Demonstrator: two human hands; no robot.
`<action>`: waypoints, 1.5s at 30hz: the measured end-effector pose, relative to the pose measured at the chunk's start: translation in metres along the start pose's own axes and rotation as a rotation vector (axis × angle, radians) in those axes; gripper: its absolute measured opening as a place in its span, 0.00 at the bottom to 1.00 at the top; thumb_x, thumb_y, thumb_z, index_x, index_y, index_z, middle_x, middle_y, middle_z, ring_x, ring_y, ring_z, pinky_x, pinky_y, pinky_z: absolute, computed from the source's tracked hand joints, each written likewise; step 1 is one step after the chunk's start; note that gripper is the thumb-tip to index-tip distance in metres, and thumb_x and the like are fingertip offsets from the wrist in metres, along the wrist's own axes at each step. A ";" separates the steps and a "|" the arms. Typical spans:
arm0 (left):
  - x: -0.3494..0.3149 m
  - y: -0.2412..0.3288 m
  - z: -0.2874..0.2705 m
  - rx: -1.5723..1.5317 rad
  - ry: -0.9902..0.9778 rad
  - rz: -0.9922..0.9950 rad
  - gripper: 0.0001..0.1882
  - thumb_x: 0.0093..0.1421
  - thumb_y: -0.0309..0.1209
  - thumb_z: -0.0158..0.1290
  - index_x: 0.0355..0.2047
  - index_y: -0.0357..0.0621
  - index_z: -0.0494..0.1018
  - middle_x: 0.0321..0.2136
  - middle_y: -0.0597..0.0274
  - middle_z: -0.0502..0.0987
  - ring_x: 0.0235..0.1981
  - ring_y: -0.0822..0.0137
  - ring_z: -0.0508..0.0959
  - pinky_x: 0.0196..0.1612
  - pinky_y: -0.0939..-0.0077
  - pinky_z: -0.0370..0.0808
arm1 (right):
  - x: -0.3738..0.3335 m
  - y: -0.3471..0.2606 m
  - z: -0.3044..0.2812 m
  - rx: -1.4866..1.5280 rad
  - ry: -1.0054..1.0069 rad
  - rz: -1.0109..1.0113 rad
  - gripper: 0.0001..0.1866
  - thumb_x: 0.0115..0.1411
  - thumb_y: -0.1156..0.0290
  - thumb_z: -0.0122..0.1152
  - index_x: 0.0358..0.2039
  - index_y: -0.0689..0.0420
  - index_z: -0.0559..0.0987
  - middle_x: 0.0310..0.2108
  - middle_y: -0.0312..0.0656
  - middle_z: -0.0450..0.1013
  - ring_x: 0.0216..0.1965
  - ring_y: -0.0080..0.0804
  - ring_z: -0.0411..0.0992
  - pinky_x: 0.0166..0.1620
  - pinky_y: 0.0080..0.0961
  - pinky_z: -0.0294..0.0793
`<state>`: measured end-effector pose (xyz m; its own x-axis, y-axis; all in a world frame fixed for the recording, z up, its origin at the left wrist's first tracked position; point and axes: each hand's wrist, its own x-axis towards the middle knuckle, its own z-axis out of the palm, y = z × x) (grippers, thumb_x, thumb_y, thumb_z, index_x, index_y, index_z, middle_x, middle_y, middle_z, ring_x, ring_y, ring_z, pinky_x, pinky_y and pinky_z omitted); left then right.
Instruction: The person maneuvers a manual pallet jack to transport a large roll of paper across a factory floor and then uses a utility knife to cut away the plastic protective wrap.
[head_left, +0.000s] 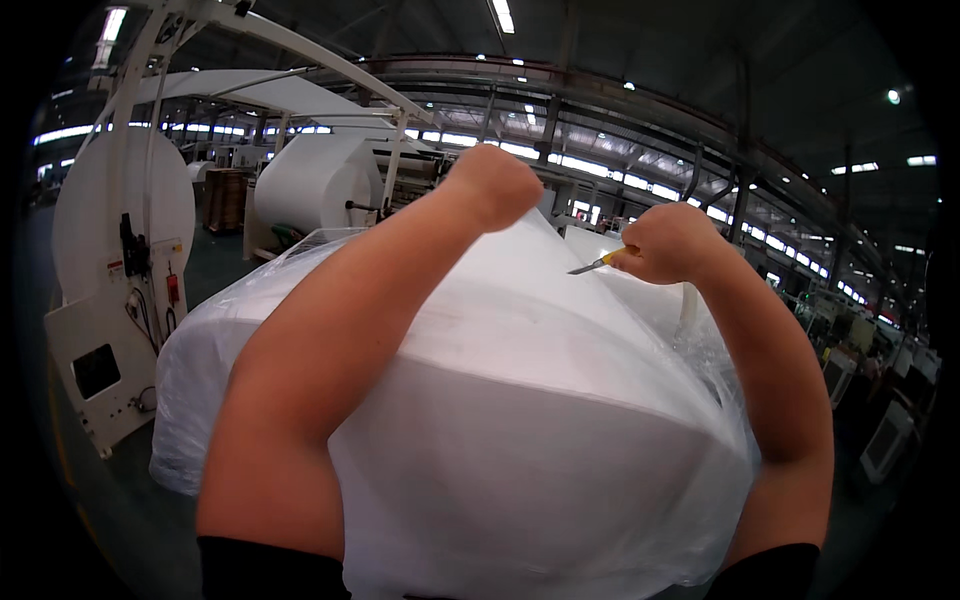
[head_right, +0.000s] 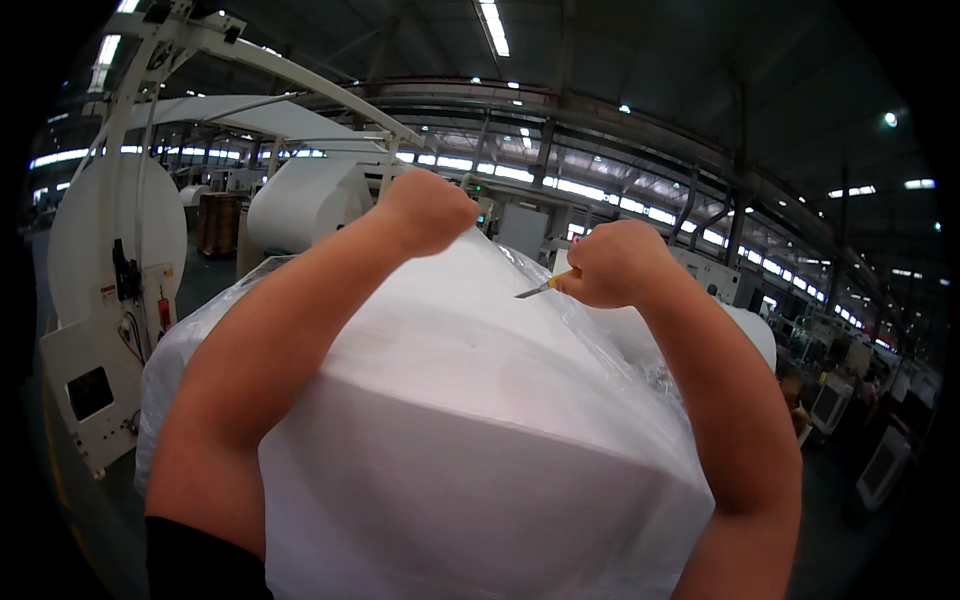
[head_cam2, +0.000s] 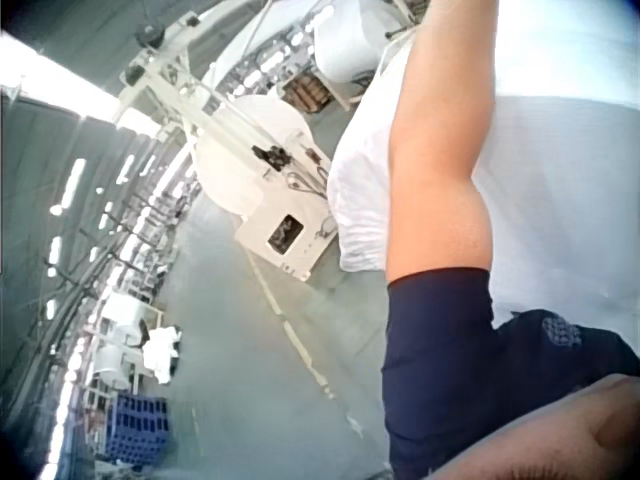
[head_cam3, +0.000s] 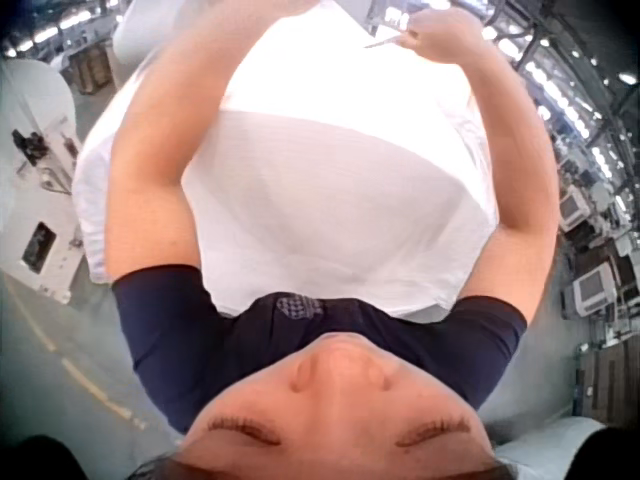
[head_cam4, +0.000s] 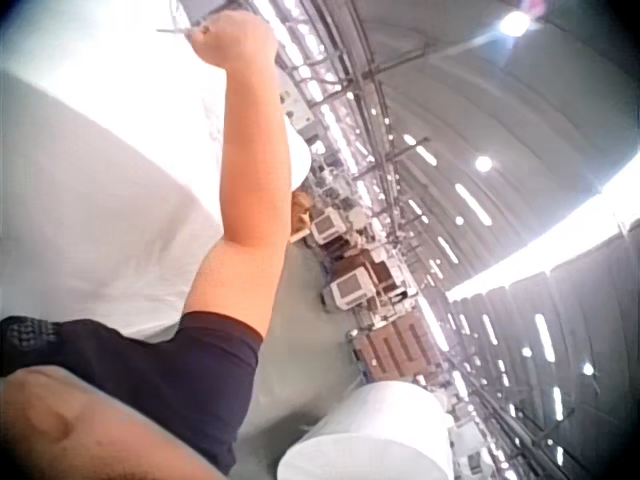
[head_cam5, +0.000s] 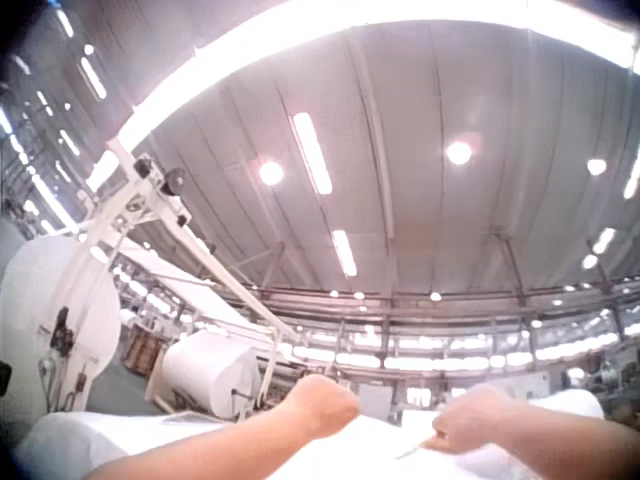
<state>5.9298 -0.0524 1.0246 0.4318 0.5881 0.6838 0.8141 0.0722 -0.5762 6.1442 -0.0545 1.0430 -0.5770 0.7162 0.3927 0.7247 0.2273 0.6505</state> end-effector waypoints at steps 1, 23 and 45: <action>-0.002 0.004 -0.001 -0.024 0.007 -0.009 0.04 0.42 0.24 0.49 0.16 0.47 0.72 0.17 0.63 0.74 0.23 0.61 0.76 0.22 0.69 0.70 | 0.009 0.000 0.002 0.000 -0.014 0.002 0.20 0.51 0.49 0.48 0.21 0.53 0.76 0.19 0.39 0.70 0.24 0.35 0.70 0.26 0.31 0.67; -0.029 0.008 -0.008 -0.160 0.040 -0.036 0.05 0.41 0.22 0.48 0.17 0.42 0.74 0.21 0.58 0.76 0.25 0.57 0.76 0.25 0.68 0.72 | 0.044 0.141 0.050 -0.051 0.255 0.573 0.22 0.53 0.51 0.47 0.30 0.59 0.77 0.33 0.49 0.73 0.37 0.43 0.72 0.37 0.36 0.70; -0.053 -0.054 0.044 0.350 -0.210 0.169 0.02 0.50 0.32 0.46 0.23 0.51 0.66 0.10 0.67 0.69 0.14 0.65 0.73 0.15 0.72 0.67 | 0.022 0.015 0.162 0.654 0.293 0.075 0.09 0.51 0.65 0.49 0.31 0.51 0.75 0.26 0.46 0.72 0.30 0.45 0.70 0.35 0.37 0.69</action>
<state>5.8459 -0.0515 1.0000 0.4298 0.7633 0.4824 0.5426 0.2088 -0.8137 6.2034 0.0712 0.9560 -0.5276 0.5597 0.6390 0.7905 0.5989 0.1281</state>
